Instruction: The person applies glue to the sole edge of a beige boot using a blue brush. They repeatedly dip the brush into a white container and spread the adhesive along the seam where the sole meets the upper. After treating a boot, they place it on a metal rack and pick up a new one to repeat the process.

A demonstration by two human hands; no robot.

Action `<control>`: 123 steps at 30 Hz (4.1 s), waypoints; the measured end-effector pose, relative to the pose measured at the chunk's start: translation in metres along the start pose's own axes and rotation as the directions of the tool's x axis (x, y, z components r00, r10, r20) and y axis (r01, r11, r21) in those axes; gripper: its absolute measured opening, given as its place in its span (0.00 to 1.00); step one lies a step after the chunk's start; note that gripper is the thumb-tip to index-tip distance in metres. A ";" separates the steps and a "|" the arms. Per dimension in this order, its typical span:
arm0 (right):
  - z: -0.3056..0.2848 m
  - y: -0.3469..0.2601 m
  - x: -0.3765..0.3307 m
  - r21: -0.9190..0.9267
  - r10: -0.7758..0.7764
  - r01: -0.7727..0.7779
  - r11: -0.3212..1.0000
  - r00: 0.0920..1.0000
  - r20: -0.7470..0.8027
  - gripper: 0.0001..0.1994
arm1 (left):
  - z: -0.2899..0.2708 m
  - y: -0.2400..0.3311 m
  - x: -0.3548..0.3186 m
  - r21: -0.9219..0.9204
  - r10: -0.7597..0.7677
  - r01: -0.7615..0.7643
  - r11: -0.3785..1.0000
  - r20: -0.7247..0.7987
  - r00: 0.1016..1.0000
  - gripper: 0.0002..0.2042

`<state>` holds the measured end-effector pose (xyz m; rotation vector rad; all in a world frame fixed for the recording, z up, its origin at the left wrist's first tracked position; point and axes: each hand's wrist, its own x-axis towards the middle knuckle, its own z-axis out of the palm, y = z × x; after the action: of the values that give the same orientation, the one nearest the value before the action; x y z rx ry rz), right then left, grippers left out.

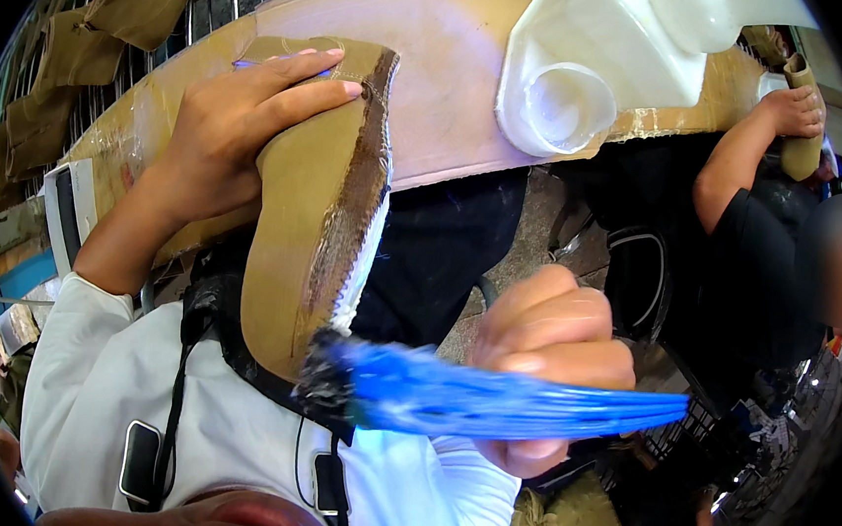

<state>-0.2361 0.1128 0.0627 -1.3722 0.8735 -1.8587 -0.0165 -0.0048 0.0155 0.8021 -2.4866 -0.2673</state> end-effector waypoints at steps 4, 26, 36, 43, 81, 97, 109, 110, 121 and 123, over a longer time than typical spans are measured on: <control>0.016 0.031 -0.026 -0.302 -0.375 0.318 0.899 0.914 -0.155 0.13 | 0.001 -0.003 0.004 0.007 -0.022 0.022 1.000 0.003 1.000 0.27; -0.011 -0.002 0.002 -0.391 -0.185 0.163 0.906 0.983 -0.020 0.17 | -0.005 0.006 0.026 -0.114 -0.096 0.101 0.988 0.049 0.994 0.27; -0.032 -0.023 0.040 -0.591 -0.343 0.435 0.680 0.900 0.268 0.19 | -0.014 0.007 0.049 -0.135 -0.140 0.156 0.978 0.119 0.983 0.32; -0.041 -0.018 0.056 -0.651 -0.402 0.503 0.569 0.860 0.313 0.21 | -0.018 -0.002 0.071 -0.178 -0.157 0.185 0.966 0.157 0.975 0.32; -0.031 0.067 0.060 0.299 0.375 -0.319 0.899 0.914 -0.155 0.08 | -0.014 0.001 -0.004 -0.635 -0.121 0.570 0.520 0.606 0.786 0.49; -0.027 0.035 0.034 -0.132 0.102 -0.121 0.984 0.985 -0.141 0.12 | -0.018 -0.002 -0.007 -0.677 -0.134 0.496 0.543 0.514 0.847 0.49; -0.020 0.025 0.004 -0.298 0.041 -0.069 0.952 0.994 -0.099 0.16 | -0.021 0.002 0.002 -0.791 -0.144 0.496 0.357 0.478 0.866 0.46; -0.019 0.026 0.003 -0.314 0.027 -0.055 0.948 0.995 -0.094 0.16 | -0.021 0.002 0.003 -0.799 -0.147 0.495 0.341 0.475 0.868 0.46; -0.012 0.030 -0.016 -0.446 -0.036 -0.013 0.895 0.994 -0.102 0.20 | -0.012 0.003 0.008 -0.856 -0.207 0.505 0.115 0.476 0.855 0.43; -0.012 0.029 -0.016 -0.473 -0.054 0.017 0.881 0.996 -0.065 0.20 | -0.010 0.003 0.008 -0.863 -0.219 0.501 0.061 0.478 0.851 0.42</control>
<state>-0.2411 0.1110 0.0279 -1.6162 1.4227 -1.8032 -0.0186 -0.0072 0.0284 0.7315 -1.5022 -2.0496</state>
